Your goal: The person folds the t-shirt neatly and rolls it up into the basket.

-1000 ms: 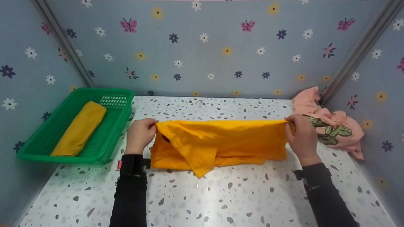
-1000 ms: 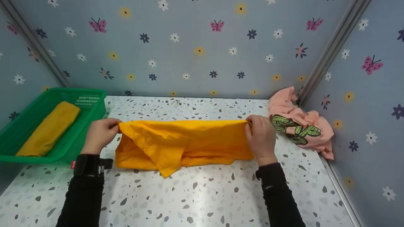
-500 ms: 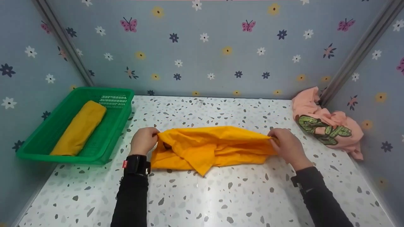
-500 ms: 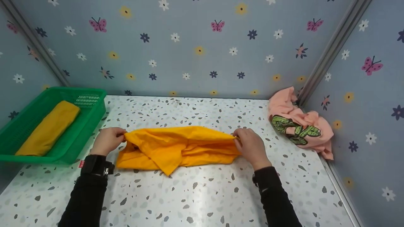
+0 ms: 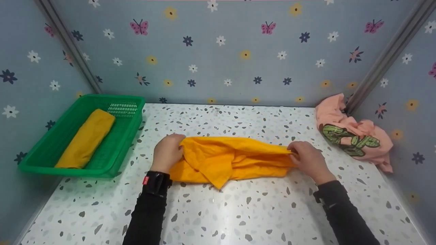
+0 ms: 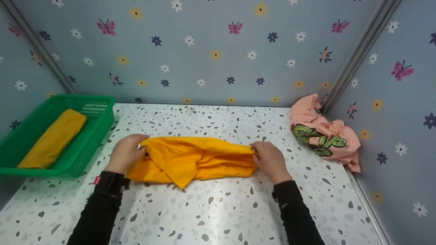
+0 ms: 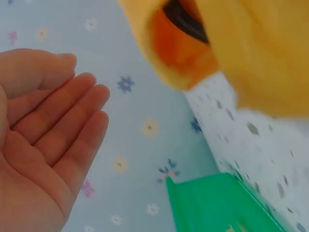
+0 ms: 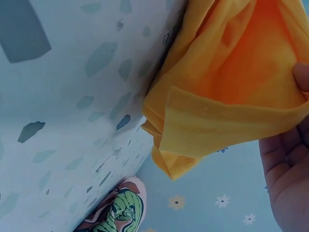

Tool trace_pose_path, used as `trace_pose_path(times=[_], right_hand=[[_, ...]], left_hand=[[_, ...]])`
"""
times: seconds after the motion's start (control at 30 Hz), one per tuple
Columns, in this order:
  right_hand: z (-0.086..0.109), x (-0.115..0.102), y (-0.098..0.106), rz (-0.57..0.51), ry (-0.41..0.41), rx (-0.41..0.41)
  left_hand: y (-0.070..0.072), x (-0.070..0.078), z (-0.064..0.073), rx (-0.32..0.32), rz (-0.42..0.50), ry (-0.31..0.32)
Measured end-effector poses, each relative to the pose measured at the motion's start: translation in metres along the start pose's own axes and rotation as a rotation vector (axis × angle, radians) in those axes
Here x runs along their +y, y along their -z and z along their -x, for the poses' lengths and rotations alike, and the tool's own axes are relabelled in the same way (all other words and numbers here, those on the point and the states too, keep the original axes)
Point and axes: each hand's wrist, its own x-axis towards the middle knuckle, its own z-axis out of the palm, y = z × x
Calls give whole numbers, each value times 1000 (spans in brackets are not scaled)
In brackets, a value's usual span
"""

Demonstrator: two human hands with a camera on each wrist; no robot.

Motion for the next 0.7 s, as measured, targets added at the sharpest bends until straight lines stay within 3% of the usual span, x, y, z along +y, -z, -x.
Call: trace_pose_path(times=[0.2,0.33,0.5,0.7], right_hand=[[2,2,-2,3,-2,-12],[3,5,-3,19,-1,-19],[6,8,-6,32,-17,-43],[8,11,-9,35,6,-38]], left_hand=[[-17,28,13,-79,78,-197],[-30,37,22,-160,91,-315],[-44,45,29,-212,58,-487],[-55,50,35,-237,-24,-575]])
